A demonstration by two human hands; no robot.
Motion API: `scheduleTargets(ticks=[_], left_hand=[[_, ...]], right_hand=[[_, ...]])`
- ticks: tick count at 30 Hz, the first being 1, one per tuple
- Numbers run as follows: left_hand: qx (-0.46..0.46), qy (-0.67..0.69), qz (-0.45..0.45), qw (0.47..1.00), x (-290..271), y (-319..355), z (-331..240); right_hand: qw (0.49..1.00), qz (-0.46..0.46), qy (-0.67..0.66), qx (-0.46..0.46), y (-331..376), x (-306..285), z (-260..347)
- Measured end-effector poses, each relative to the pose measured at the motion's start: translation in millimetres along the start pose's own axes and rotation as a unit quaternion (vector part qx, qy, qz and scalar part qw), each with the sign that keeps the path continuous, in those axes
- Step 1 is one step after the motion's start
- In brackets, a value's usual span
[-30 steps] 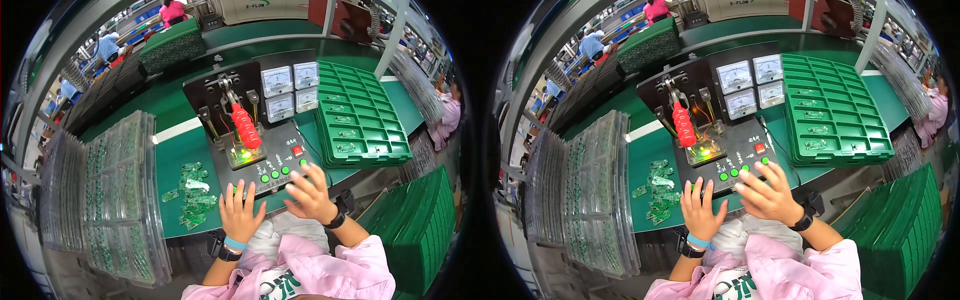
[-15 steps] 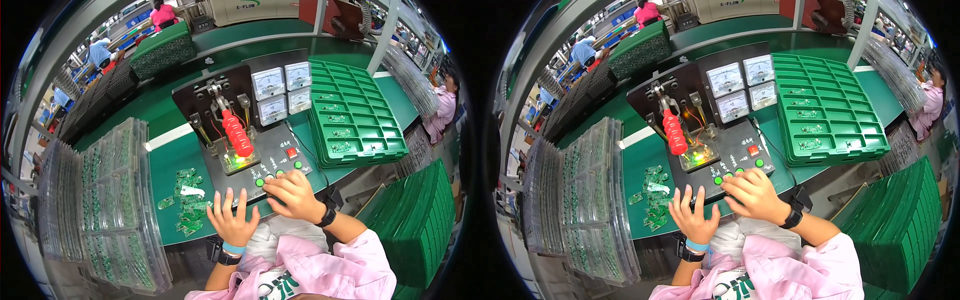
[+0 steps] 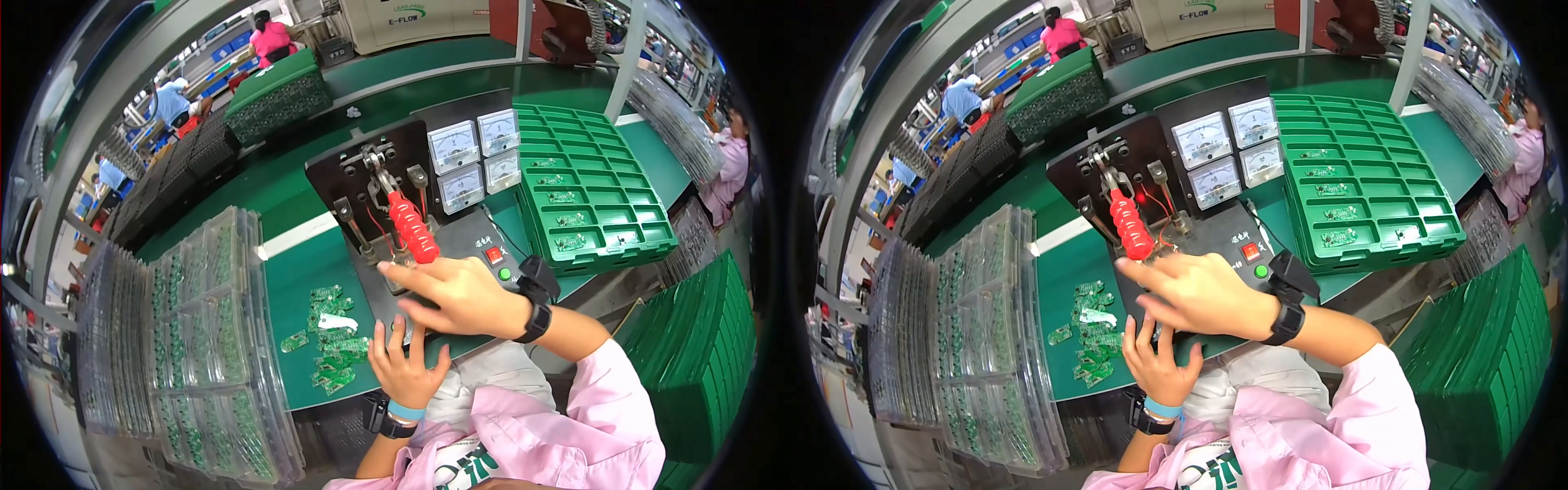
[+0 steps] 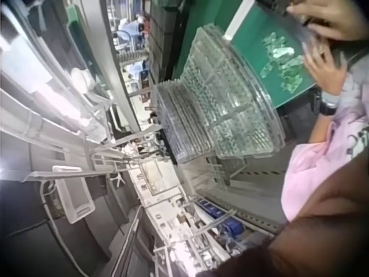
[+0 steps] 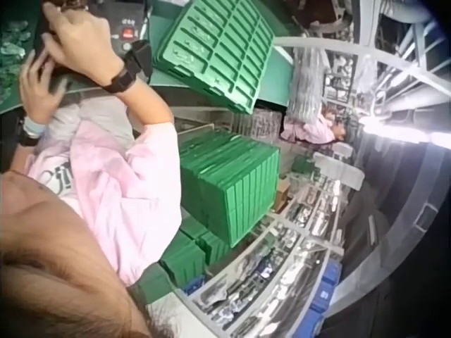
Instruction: The person picks up a circuit board, places it into a testing machine, and presses the red handle down. After pressing buttons on the machine, the person lifts the handle, removes the circuit board, and places it into a green tray.
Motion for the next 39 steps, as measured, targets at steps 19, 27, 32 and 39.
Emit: scheduleTargets(ticks=[19,27,32,39], left_hand=[[-0.093,0.068,0.083,0.99,-29.4,-57.2,101.9],[-0.066,-0.092,0.152,0.982,-3.1,-71.1,117.1],[-0.052,-0.088,0.158,0.982,-1.7,-75.7,115.7],[-0.029,-0.006,-0.026,0.999,-20.0,-87.1,100.5]], right_hand=[[0.965,0.154,0.213,-0.009,24.9,2.9,-29.4],[0.966,0.138,0.193,-0.108,5.9,37.3,-12.8],[0.989,0.037,0.131,-0.064,30.4,-18.4,-3.9],[0.904,-0.186,0.317,0.218,142.1,-202.5,-80.8]])
Point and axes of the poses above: each hand's wrist, its own y-axis away from the middle knuckle, its own x-axis out of the palm, z = x × y, the point moved 5 cm from there along -y, towards the middle knuckle, and after that the axes turned 13 degrees about -y, right-handed, at the moved point
